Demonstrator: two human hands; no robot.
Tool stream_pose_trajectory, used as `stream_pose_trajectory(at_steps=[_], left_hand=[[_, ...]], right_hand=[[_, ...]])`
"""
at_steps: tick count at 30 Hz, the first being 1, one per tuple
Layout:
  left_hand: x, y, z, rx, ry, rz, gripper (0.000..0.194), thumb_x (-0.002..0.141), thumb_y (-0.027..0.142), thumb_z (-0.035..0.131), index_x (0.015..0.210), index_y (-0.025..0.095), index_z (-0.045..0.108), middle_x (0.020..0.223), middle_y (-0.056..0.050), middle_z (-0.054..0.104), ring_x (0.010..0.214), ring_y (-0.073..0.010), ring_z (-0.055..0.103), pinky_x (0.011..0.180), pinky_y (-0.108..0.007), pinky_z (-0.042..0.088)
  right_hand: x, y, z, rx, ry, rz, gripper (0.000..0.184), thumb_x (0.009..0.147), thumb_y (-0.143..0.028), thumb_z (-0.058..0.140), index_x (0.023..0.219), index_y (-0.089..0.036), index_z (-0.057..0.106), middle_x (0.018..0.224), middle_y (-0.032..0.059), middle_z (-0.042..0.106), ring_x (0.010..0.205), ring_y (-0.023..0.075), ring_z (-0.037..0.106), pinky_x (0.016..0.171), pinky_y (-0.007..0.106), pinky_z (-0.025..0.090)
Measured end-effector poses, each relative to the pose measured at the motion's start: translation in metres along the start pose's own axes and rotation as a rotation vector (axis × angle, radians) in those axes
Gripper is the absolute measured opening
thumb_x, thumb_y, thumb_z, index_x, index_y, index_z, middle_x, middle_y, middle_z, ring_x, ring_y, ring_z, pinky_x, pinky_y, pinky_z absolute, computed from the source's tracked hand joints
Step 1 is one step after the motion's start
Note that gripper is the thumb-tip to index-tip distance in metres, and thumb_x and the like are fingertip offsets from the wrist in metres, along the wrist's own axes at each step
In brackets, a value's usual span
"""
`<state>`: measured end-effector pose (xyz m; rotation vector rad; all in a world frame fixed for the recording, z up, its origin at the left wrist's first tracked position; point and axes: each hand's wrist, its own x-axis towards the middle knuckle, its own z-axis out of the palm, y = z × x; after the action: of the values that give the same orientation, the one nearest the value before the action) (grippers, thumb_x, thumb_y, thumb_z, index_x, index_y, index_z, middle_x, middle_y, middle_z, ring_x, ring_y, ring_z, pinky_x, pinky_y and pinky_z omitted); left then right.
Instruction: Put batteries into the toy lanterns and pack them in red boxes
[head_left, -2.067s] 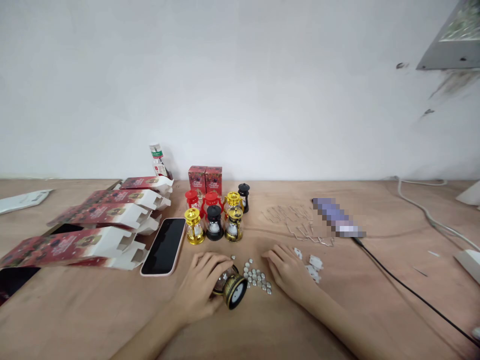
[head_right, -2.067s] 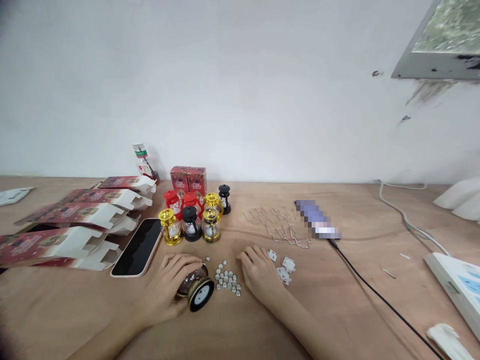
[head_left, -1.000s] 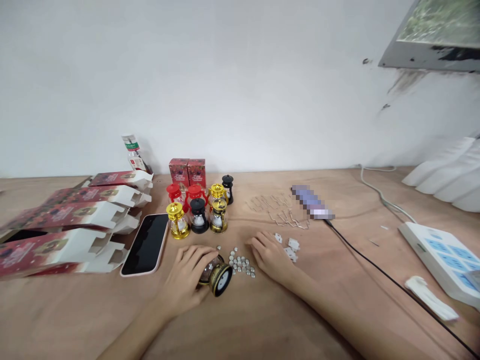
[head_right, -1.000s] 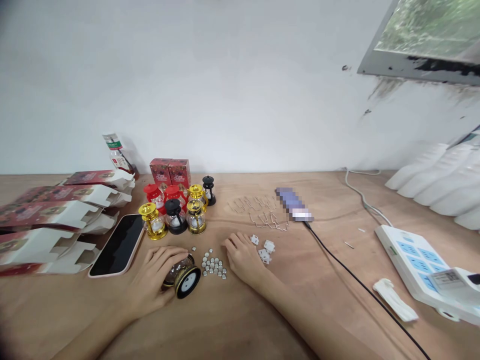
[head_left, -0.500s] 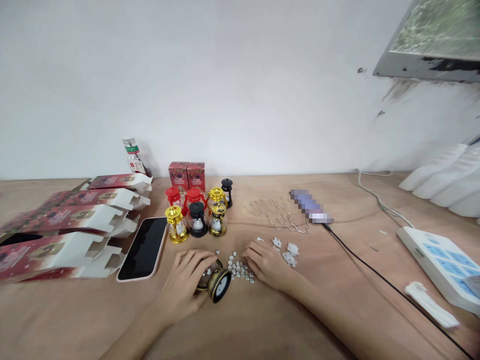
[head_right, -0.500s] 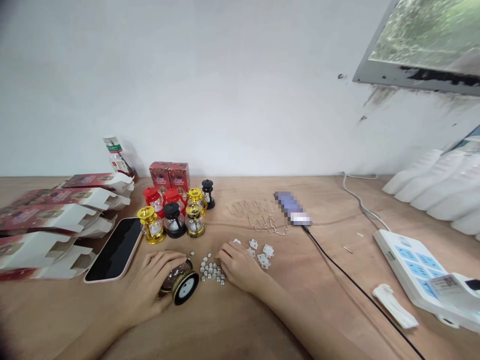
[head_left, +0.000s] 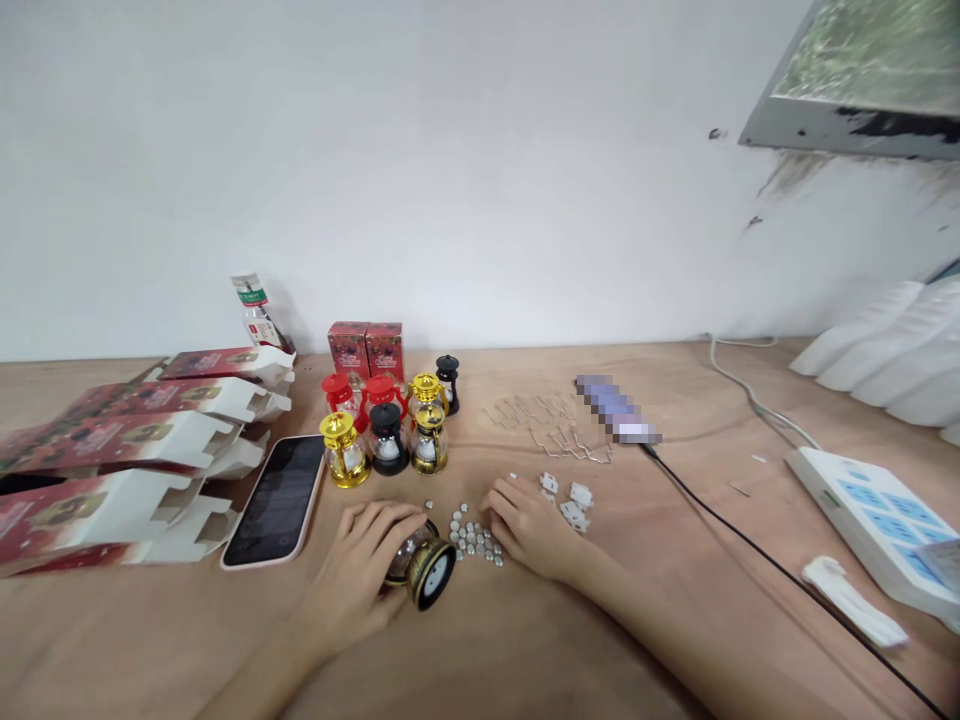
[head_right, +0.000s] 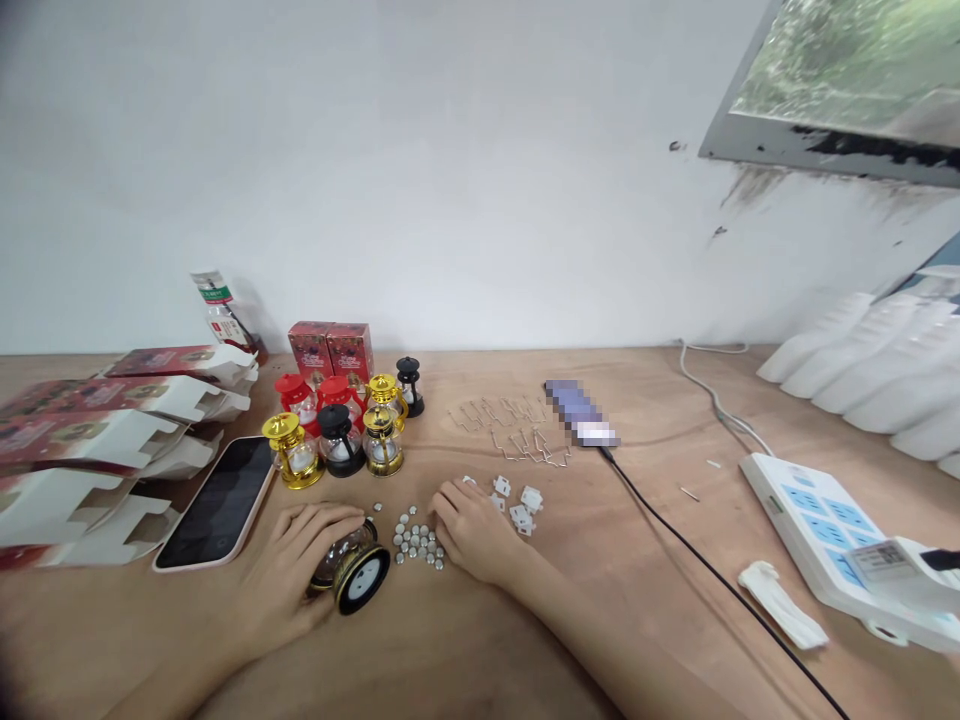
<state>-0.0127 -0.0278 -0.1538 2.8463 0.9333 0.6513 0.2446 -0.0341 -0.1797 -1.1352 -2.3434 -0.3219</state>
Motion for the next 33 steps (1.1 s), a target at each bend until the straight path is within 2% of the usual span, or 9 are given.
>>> stream_pose_trajectory(at_steps=[12, 22, 29, 33], left_hand=[[-0.0012, -0.0009, 0.0012, -0.005, 0.066, 0.023, 0.072, 0.051, 0.004, 0.043, 0.121, 0.021, 0.046, 0.116, -0.006, 0.061, 0.105, -0.0249, 0.052, 0.088, -0.038, 0.033], [-0.0006, 0.0001, 0.004, -0.048, 0.092, 0.003, 0.066, 0.056, 0.005, 0.046, 0.119, 0.021, 0.048, 0.115, -0.007, 0.061, 0.105, -0.0254, 0.053, 0.087, -0.038, 0.035], [0.001, 0.0014, 0.0047, -0.047, 0.108, 0.012, 0.061, 0.057, 0.006, 0.047, 0.116, 0.02, 0.049, 0.113, -0.007, 0.062, 0.101, -0.0249, 0.054, 0.084, -0.037, 0.035], [-0.0001, 0.0019, 0.004, -0.028, 0.133, 0.017, 0.064, 0.056, 0.005, 0.047, 0.118, 0.02, 0.048, 0.113, -0.007, 0.063, 0.101, -0.0246, 0.055, 0.084, -0.037, 0.034]], right_hand=[[-0.0011, 0.0, 0.0005, -0.001, -0.065, 0.019, 0.013, 0.084, -0.008, 0.044, 0.08, -0.018, 0.051, 0.078, 0.0051, 0.055, 0.071, 0.0191, 0.045, 0.066, 0.029, 0.035], [-0.0017, 0.0, -0.0001, -0.065, -0.036, -0.018, 0.013, 0.083, -0.009, 0.048, 0.076, -0.02, 0.051, 0.076, 0.0035, 0.054, 0.069, 0.0177, 0.045, 0.064, 0.028, 0.034], [-0.0009, -0.0005, -0.0005, -0.073, 0.011, -0.027, 0.015, 0.083, -0.009, 0.046, 0.074, -0.019, 0.052, 0.075, 0.0037, 0.055, 0.069, 0.0174, 0.046, 0.064, 0.027, 0.037], [0.0003, -0.0018, -0.0028, -0.046, 0.11, -0.072, 0.018, 0.086, -0.009, 0.043, 0.073, -0.019, 0.052, 0.071, 0.0035, 0.056, 0.064, 0.0169, 0.046, 0.061, 0.028, 0.038]])
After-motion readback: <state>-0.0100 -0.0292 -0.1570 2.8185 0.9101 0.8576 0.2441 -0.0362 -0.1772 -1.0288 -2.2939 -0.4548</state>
